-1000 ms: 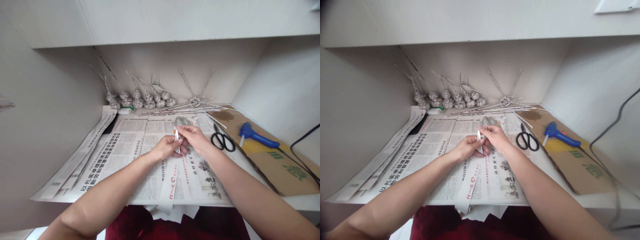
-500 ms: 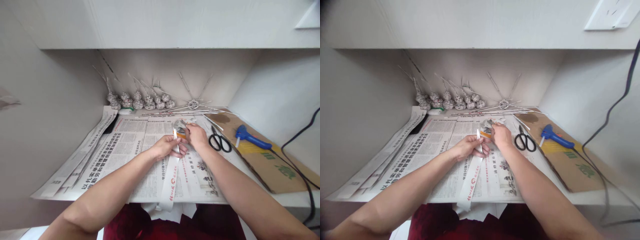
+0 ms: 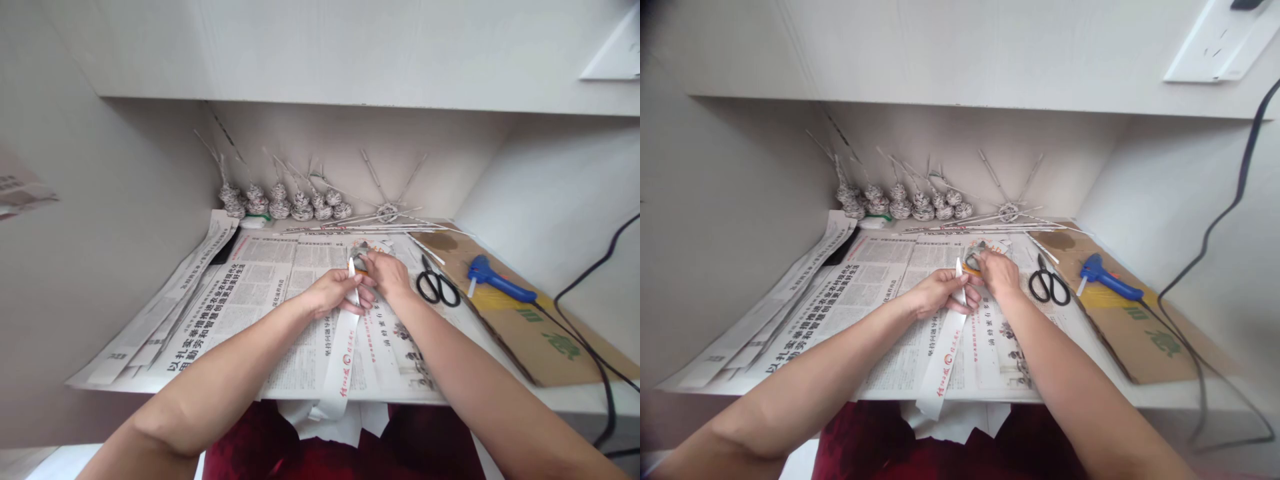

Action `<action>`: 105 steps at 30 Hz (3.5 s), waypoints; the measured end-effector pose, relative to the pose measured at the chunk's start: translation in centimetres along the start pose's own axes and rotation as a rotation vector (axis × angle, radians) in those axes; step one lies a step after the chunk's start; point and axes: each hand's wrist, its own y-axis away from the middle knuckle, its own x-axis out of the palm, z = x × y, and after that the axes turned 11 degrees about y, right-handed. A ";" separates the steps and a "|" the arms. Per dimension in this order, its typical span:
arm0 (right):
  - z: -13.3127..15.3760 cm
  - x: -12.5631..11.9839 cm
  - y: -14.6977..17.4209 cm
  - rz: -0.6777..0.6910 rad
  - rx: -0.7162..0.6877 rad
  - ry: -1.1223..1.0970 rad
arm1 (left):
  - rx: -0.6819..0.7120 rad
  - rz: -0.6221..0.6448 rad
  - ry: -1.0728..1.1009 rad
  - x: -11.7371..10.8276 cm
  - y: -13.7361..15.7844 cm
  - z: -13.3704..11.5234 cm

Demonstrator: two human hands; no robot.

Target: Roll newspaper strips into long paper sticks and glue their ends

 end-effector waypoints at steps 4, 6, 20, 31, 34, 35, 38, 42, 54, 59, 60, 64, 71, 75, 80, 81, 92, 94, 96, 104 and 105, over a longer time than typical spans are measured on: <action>-0.2 -0.5 0.4 -0.102 -0.055 -0.151 | -0.002 0.012 0.009 0.0 0.0 0.0; -0.2 -1.1 0.7 -0.198 -0.073 -0.274 | 0.002 0.015 0.015 -0.1 0.0 0.0; 1.1 -3.1 2.4 0.566 -0.090 -1.480 | -0.008 0.052 -0.062 0.1 0.1 0.4; 1.3 -3.2 2.6 0.627 -0.087 -1.553 | -0.002 0.079 -0.057 0.2 0.1 0.4; 1.3 -3.4 2.6 0.647 -0.079 -1.527 | 0.004 0.069 -0.068 0.2 0.1 0.5; 1.3 -3.4 2.6 0.641 -0.050 -1.526 | 0.006 0.063 -0.075 0.3 0.1 0.6; 1.4 -3.3 2.5 0.570 0.071 -1.533 | -0.016 0.054 -0.097 0.5 0.2 0.6; 1.1 -3.5 2.2 0.523 0.091 -1.518 | -0.045 0.048 -0.105 0.5 0.3 0.5; 0.4 -3.4 2.0 0.578 -0.010 -1.481 | -0.042 0.036 -0.119 0.7 0.3 0.5; 0.5 -3.3 2.0 0.545 0.076 -1.483 | -0.046 0.049 -0.121 0.6 0.3 0.5; 0.5 -3.2 2.0 0.534 0.096 -1.492 | -0.046 0.053 -0.122 0.6 0.3 0.5; 0.5 -3.2 2.0 0.617 0.002 -1.490 | -0.043 0.062 -0.124 0.6 0.3 0.4; 0.6 -2.9 1.9 0.537 0.091 -1.520 | -0.067 0.055 -0.129 0.8 0.4 0.3; 0.5 -3.1 1.9 0.600 0.013 -1.497 | -0.068 0.042 -0.136 0.9 0.5 0.2; 0.6 -3.3 1.9 0.460 0.107 -1.509 | -0.102 0.036 -0.117 0.8 0.5 0.4; 0.7 -3.3 1.9 0.446 0.113 -1.510 | -0.104 0.035 -0.116 0.8 0.4 0.5; 0.6 -3.0 1.9 0.488 0.055 -1.505 | -0.082 0.031 -0.131 0.7 0.4 0.3; 0.6 -3.1 1.9 0.581 -0.006 -1.483 | -0.083 0.037 -0.132 0.7 0.4 0.3; 0.6 -3.1 1.9 0.612 -0.013 -1.462 | -0.089 0.040 -0.128 0.7 0.4 0.4; 0.4 -2.9 1.7 0.553 0.035 -1.503 | -0.082 0.050 -0.124 0.8 0.5 0.3; 0.4 -2.9 1.7 0.552 0.039 -1.499 | -0.084 0.045 -0.126 0.9 0.5 0.2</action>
